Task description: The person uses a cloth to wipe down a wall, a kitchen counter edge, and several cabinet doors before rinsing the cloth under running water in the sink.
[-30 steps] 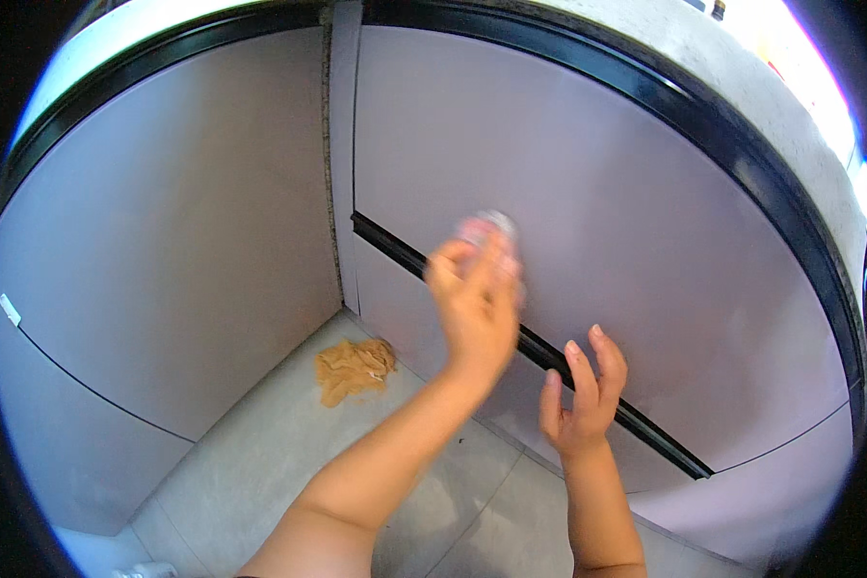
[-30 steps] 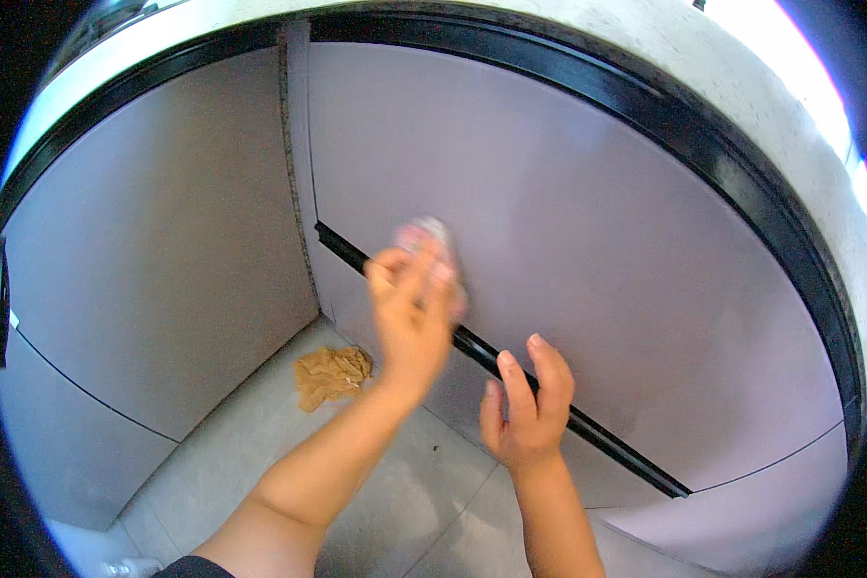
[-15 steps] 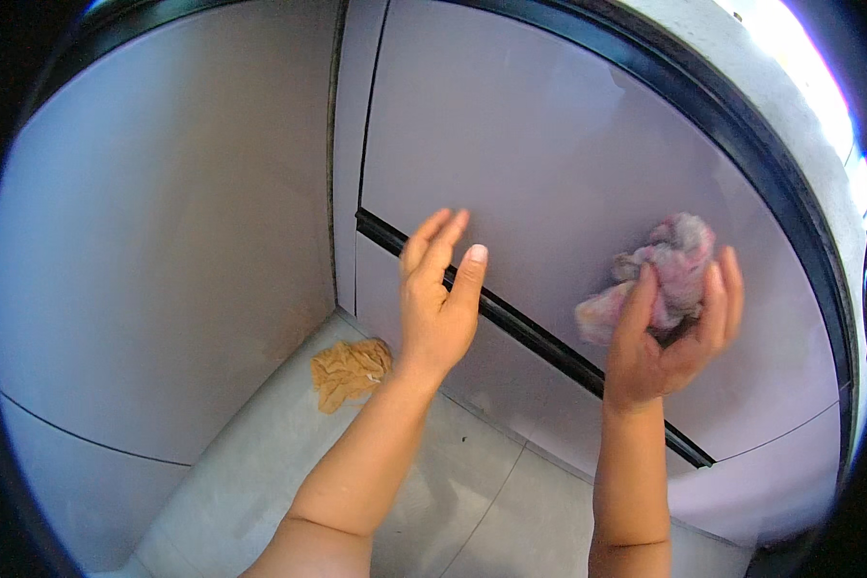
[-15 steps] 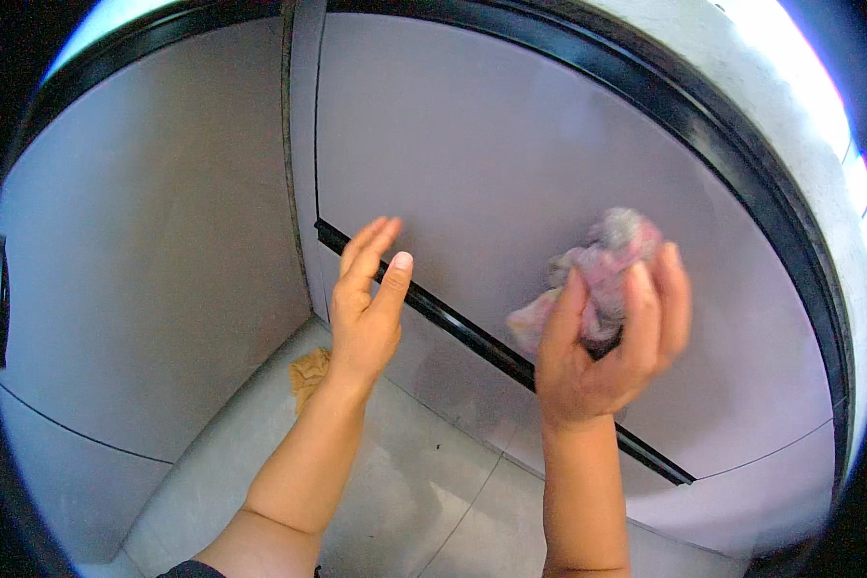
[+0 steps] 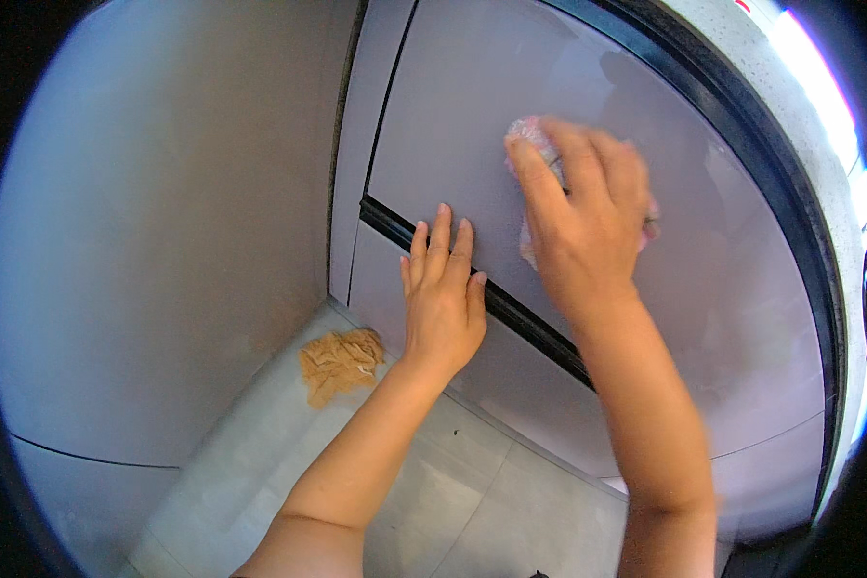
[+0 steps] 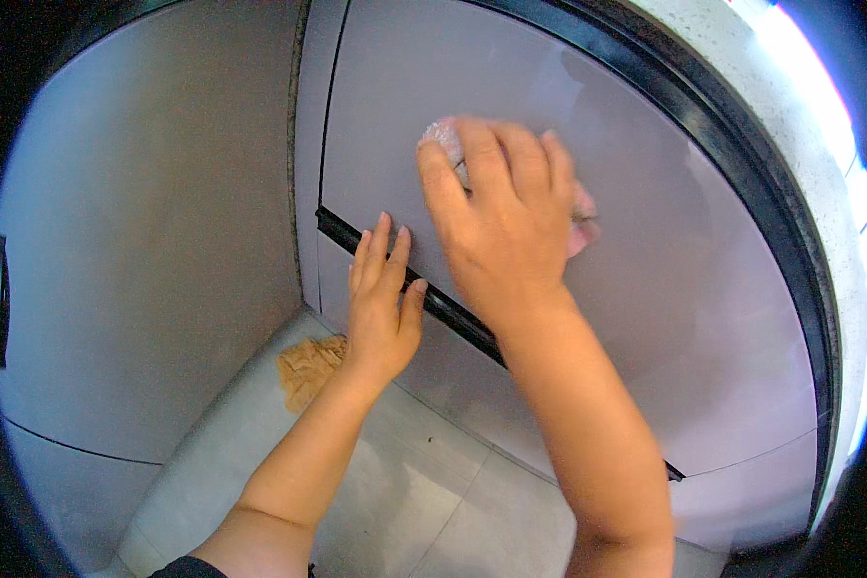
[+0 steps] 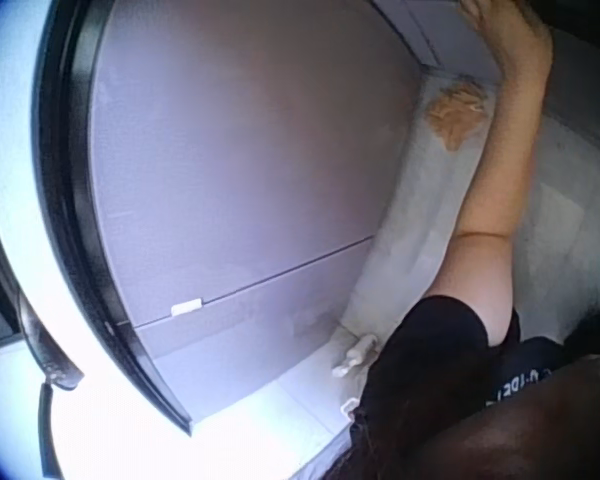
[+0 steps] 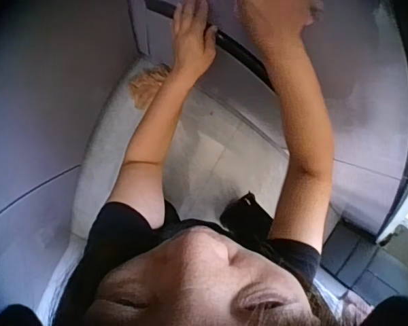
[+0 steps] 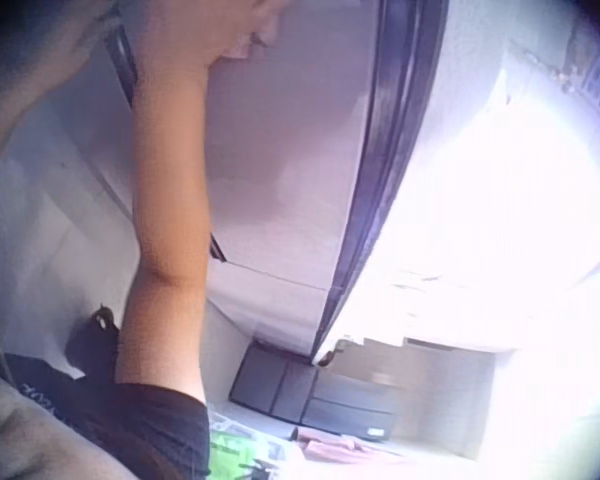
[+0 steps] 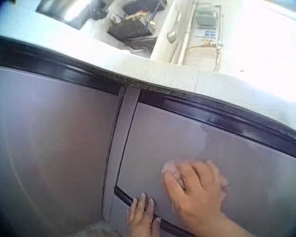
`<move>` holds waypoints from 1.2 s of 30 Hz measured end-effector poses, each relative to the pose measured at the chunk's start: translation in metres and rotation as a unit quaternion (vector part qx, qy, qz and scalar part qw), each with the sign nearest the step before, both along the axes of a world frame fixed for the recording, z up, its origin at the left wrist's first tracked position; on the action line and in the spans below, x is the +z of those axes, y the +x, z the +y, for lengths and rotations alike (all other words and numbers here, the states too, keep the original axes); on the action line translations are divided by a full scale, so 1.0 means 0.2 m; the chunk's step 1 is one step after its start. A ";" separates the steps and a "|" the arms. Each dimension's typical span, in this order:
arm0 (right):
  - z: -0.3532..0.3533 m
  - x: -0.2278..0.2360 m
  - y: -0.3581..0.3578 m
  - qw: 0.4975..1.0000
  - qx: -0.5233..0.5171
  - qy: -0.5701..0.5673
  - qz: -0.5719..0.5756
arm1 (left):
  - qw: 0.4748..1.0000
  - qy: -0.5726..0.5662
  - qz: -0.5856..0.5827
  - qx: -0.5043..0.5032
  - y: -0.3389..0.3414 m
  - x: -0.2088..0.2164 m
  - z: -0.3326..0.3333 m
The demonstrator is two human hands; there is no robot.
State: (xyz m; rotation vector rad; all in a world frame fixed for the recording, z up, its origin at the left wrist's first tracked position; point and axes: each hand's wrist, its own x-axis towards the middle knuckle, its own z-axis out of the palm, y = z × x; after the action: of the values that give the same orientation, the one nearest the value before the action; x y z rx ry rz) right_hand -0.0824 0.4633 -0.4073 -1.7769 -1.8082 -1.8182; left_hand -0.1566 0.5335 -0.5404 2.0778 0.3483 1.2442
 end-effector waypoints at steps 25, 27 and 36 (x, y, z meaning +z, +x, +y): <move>-0.03 -0.27 -0.03 0.981 -0.030 -0.181 -0.054 | 0.984 0.062 0.167 0.020 -0.10 0.02 0.08; -0.02 -0.25 -0.04 0.979 -0.017 -0.201 -0.030 | 0.980 0.073 0.185 0.021 -0.10 -0.01 0.09; 0.22 0.05 -0.02 0.999 -0.033 -0.022 -0.026 | 0.991 0.057 0.121 0.020 -0.09 -0.02 0.10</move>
State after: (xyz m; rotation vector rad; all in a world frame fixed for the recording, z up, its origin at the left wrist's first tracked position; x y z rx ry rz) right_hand -0.0855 0.5083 -0.3979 -1.8431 -1.8417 -1.8804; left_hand -0.1742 0.5530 -0.5452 2.3376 0.4385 1.0585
